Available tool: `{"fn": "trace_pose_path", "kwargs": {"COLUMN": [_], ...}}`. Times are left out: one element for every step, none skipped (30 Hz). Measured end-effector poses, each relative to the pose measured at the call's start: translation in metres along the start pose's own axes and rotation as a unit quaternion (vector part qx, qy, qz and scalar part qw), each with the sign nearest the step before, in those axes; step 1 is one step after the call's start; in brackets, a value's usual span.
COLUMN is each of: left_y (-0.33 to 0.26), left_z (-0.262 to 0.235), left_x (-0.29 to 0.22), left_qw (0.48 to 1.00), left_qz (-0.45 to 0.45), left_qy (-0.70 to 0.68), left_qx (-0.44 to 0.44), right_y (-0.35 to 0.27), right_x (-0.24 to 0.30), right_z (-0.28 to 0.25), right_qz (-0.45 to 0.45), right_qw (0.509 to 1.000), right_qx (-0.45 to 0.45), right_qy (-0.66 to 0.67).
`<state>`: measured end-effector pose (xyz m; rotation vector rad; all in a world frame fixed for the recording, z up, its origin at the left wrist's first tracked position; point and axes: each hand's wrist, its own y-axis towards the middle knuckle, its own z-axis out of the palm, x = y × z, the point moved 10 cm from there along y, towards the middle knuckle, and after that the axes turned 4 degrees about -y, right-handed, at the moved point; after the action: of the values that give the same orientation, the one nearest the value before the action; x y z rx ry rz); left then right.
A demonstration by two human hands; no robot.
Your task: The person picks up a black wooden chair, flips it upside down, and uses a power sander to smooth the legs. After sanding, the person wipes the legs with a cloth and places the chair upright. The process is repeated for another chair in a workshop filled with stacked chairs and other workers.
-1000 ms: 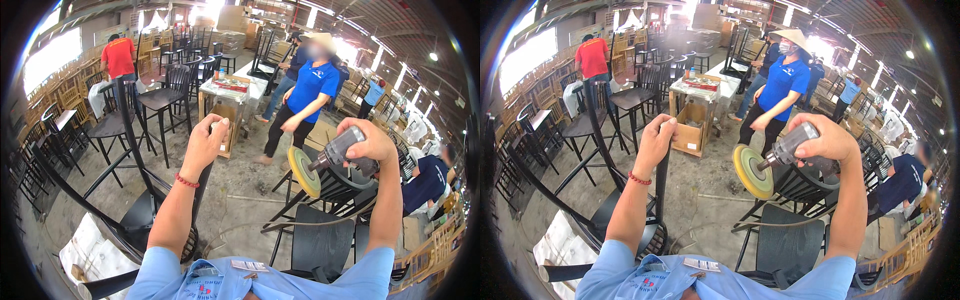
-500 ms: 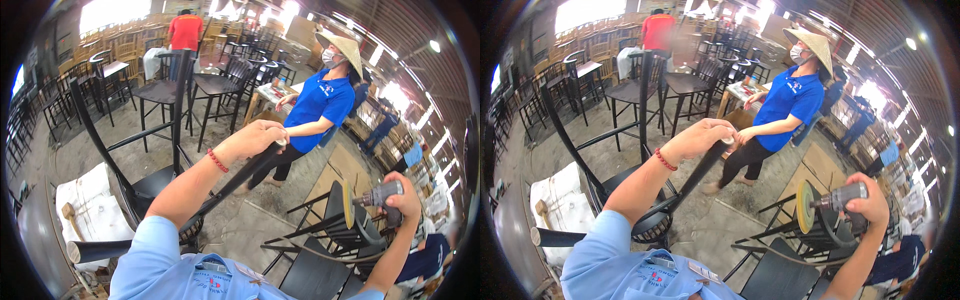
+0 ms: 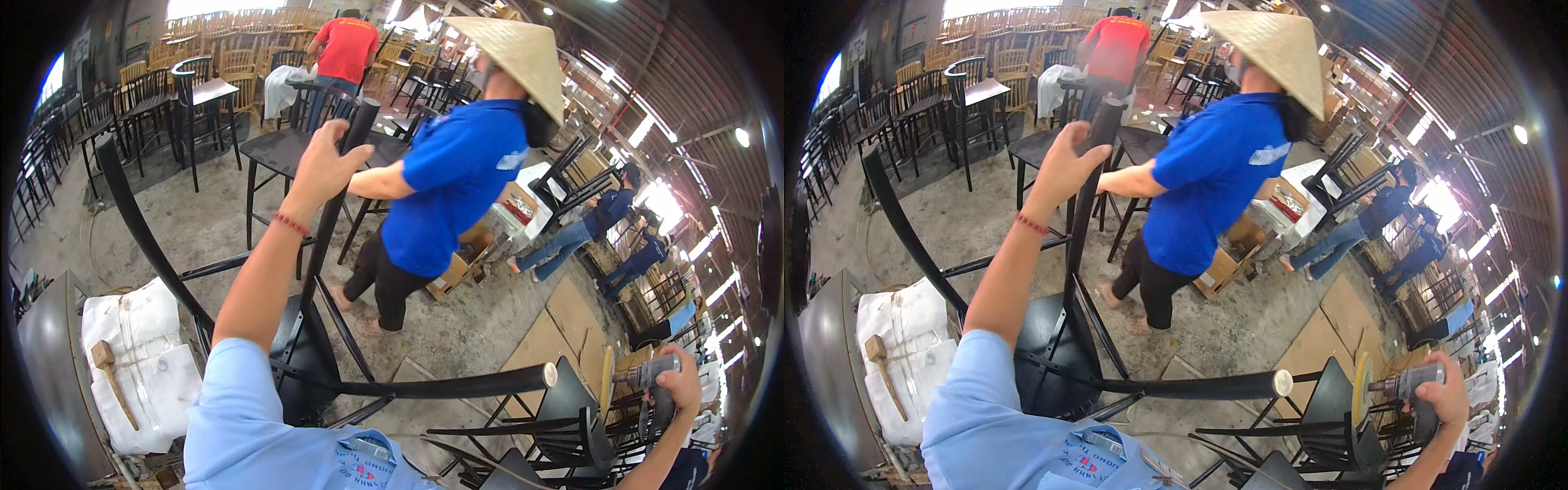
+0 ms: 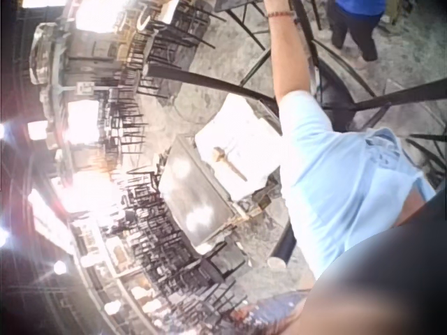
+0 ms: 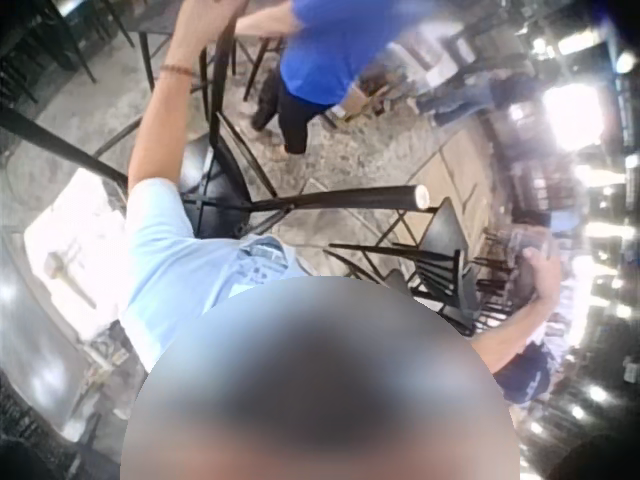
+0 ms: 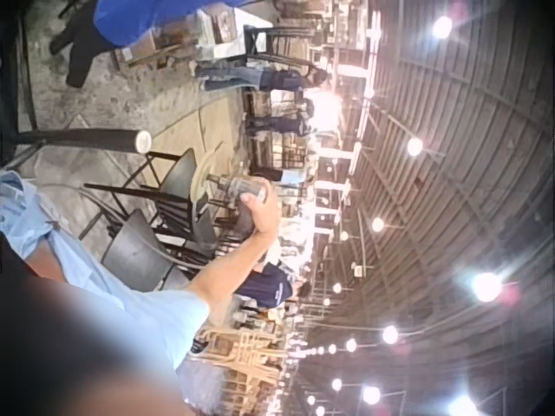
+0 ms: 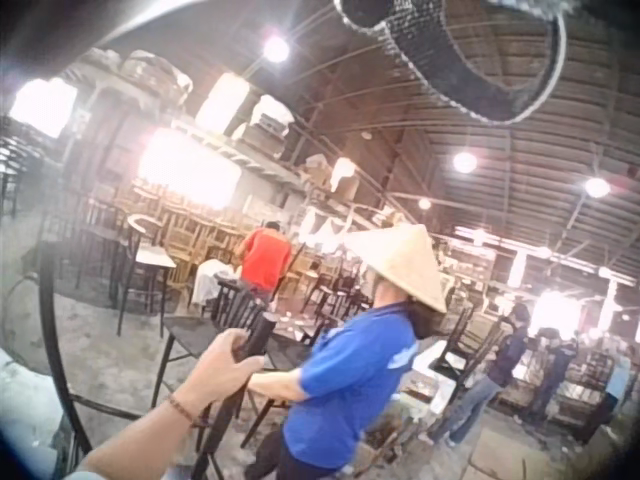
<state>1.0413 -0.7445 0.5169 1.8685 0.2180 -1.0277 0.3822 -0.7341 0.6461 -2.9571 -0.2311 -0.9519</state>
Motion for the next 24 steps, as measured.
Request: {"fn": "trace_pose_path", "kwargs": {"left_y": [0.015, 0.031, 0.043, 0.053, 0.065, 0.069, 0.071, 0.070, 0.068, 0.066, 0.064, 0.063, 0.063, 0.062, 0.063, 0.063, 0.062, 0.059, 0.056, 0.055, 0.056, 0.058, 0.058, 0.057], "left_z": [0.008, 0.020, 0.035, 0.036, 0.044, 0.041, 0.037, 0.038, 0.043, 0.052, 0.058, 0.057, 0.051, 0.051, 0.046, 0.039, 0.034, 0.040, 0.048, 0.049, 0.046, 0.041, 0.042, 0.044], "left_x": [0.001, 0.010, 0.018, 0.024, 0.035, 0.046, 0.052, 0.049, 0.047, 0.044, 0.044, 0.041, 0.040, 0.039, 0.041, 0.043, 0.045, 0.041, 0.034, 0.036, 0.040, 0.043, 0.043, 0.042], "left_qw": [1.000, 0.999, 0.998, 0.994, 0.980, 0.985, 0.989, 0.991, 0.991, 0.990, 0.989, 0.991, 0.992, 0.993, 0.993, 0.993, 0.992, 0.993, 0.994, 0.993, 0.992, 0.990, 0.990, 0.990], "left_qz": [0.028, 0.004, -0.023, -0.067, -0.055, -0.068, -0.083, -0.070, -0.071, -0.080, -0.090, -0.081, -0.072, -0.077, -0.074, -0.068, -0.063, -0.059, -0.052, -0.062, -0.072, -0.070, -0.073, -0.075], "left_qy": [-0.010, -0.031, -0.044, -0.078, -0.188, -0.157, -0.124, -0.113, -0.109, -0.113, -0.113, -0.110, -0.100, -0.091, -0.091, -0.093, -0.095, -0.094, -0.090, -0.098, -0.102, -0.115, -0.116, -0.118], "left_qx": [-0.007, 0.008, 0.024, 0.029, 0.039, 0.027, 0.017, 0.001, 0.005, 0.012, 0.017, 0.006, -0.008, -0.011, -0.022, -0.035, -0.046, -0.038, -0.032, -0.029, -0.032, -0.032, -0.029, -0.025], "right_y": [0.020, 0.028, 0.044, 0.060, 0.073, 0.092, 0.109, 0.120, 0.130, 0.144, 0.159, 0.173, 0.185, 0.194, 0.200, 0.205, 0.211, 0.217, 0.221, 0.224, 0.224, 0.223, 0.225, 0.226], "right_x": [0.009, 0.013, 0.031, 0.050, 0.064, 0.083, 0.108, 0.131, 0.150, 0.165, 0.179, 0.201, 0.229, 0.256, 0.289, 0.321, 0.349, 0.367, 0.381, 0.399, 0.420, 0.440, 0.453, 0.462], "right_z": [0.002, 0.005, 0.024, 0.024, 0.026, 0.034, 0.052, 0.064, 0.069, 0.070, 0.074, 0.079, 0.094, 0.108, 0.129, 0.143, 0.158, 0.172, 0.184, 0.199, 0.215, 0.227, 0.238, 0.248], "right_qz": [-0.024, -0.023, -0.019, -0.075, -0.098, -0.120, -0.107, -0.111, -0.110, -0.143, -0.179, -0.196, -0.212, -0.225, -0.238, -0.266, -0.291, -0.298, -0.303, -0.306, -0.315, -0.326, -0.328, -0.329], "right_qw": [1.000, 0.999, 0.997, 0.996, 0.994, 0.991, 0.989, 0.987, 0.986, 0.981, 0.974, 0.971, 0.965, 0.960, 0.951, 0.942, 0.933, 0.926, 0.921, 0.914, 0.904, 0.900, 0.899, 0.898], "right_qx": [0.000, 0.021, 0.051, 0.040, 0.049, 0.061, 0.097, 0.114, 0.128, 0.133, 0.140, 0.136, 0.150, 0.162, 0.190, 0.190, 0.190, 0.209, 0.224, 0.247, 0.272, 0.267, 0.262, 0.256], "right_qy": [-0.016, 0.021, 0.062, 0.027, 0.017, 0.008, 0.024, 0.019, 0.010, 0.003, -0.004, -0.019, -0.027, -0.037, -0.044, -0.071, -0.098, -0.098, -0.098, -0.097, -0.096, -0.110, -0.124, -0.139]}}
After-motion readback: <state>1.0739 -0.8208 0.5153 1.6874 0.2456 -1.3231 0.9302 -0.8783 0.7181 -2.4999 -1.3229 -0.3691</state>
